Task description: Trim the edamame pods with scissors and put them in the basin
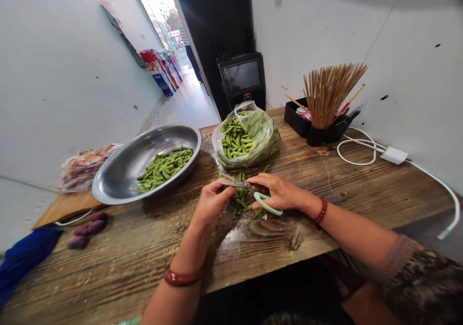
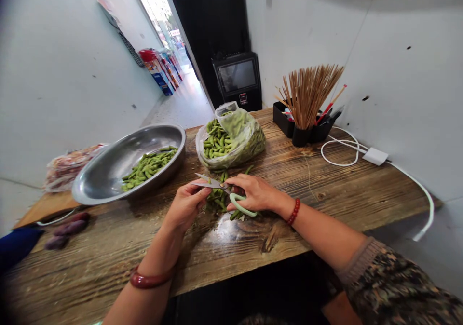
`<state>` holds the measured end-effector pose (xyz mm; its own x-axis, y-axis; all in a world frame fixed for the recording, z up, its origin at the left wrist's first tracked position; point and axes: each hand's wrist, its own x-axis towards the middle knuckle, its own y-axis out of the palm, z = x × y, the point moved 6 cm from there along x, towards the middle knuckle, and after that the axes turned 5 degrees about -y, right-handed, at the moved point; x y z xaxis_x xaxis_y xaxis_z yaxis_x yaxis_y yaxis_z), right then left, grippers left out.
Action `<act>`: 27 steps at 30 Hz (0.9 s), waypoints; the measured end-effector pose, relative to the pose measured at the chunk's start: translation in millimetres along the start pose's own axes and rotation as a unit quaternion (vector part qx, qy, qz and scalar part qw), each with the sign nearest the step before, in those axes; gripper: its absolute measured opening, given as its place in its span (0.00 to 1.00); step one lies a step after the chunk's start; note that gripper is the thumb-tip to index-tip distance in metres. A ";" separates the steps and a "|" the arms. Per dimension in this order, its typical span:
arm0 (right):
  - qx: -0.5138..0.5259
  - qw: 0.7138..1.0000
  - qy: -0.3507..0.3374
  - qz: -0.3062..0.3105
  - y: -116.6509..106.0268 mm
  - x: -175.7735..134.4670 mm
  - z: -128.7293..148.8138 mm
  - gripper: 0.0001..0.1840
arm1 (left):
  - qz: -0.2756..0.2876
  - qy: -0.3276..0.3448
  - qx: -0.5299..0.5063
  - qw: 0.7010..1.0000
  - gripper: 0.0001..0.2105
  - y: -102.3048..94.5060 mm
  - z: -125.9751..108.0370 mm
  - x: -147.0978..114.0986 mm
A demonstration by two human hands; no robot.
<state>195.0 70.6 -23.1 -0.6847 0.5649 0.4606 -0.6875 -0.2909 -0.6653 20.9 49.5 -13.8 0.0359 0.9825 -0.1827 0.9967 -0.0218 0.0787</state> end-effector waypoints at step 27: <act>0.012 1.000 -0.005 0.016 -12.7 3.5 9.9 0.21 | -0.023 -0.055 0.029 0.998 0.12 -11.6 6.8 2.8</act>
<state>199.0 68.6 -7.2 -0.7080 0.5480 0.4454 -0.6712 -0.3263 -0.6656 9.9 51.2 -21.9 -0.0045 0.9567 -0.2911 0.9999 0.0082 0.0115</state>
